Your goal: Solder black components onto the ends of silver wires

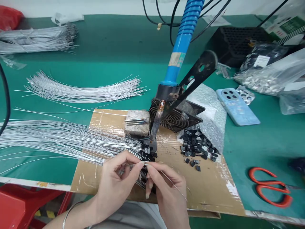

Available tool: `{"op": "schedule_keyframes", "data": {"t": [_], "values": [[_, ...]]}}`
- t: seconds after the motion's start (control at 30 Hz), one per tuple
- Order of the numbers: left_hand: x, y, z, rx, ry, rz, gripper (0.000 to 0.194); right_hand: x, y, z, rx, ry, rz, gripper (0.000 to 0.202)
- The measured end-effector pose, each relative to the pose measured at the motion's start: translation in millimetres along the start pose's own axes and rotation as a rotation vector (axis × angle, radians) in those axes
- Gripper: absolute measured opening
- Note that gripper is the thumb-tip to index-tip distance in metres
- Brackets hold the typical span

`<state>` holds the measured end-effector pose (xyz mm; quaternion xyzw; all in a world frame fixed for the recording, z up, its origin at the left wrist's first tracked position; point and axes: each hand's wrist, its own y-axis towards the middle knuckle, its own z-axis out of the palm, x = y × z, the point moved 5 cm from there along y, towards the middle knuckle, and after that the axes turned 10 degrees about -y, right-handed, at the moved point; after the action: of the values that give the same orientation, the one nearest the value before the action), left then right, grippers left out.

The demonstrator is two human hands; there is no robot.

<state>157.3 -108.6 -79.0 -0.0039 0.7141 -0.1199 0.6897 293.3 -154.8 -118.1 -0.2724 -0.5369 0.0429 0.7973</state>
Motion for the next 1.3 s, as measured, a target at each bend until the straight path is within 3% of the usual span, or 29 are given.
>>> {"op": "schedule_keyframes", "data": {"t": [0.2, 0.43, 0.7, 0.9, 1.3], "values": [[-0.6, -2.7, -0.3, 0.008, 0.045, 0.031, 0.022, -3.5, 4.9, -5.5, 0.125, -0.031, -0.070, 0.015], [-0.2, -2.6, 0.6, 0.030, 0.068, 0.054, 0.022, -3.6, 2.6, -8.1, 0.135, -0.038, -0.082, 0.013], [-7.0, -5.3, 1.0, 0.078, 0.154, 0.158, 0.019, 8.6, 2.0, -7.1, 0.115, 0.004, 0.063, 0.022], [-7.8, -5.1, 0.7, 0.070, 0.173, 0.149, 0.019, 16.6, -0.4, -5.2, 0.095, -0.037, 0.101, 0.026], [1.5, -6.8, 4.4, 0.009, 0.113, 0.094, 0.021, -6.8, 4.2, -8.2, 0.170, 0.063, -0.006, 0.014]]}}
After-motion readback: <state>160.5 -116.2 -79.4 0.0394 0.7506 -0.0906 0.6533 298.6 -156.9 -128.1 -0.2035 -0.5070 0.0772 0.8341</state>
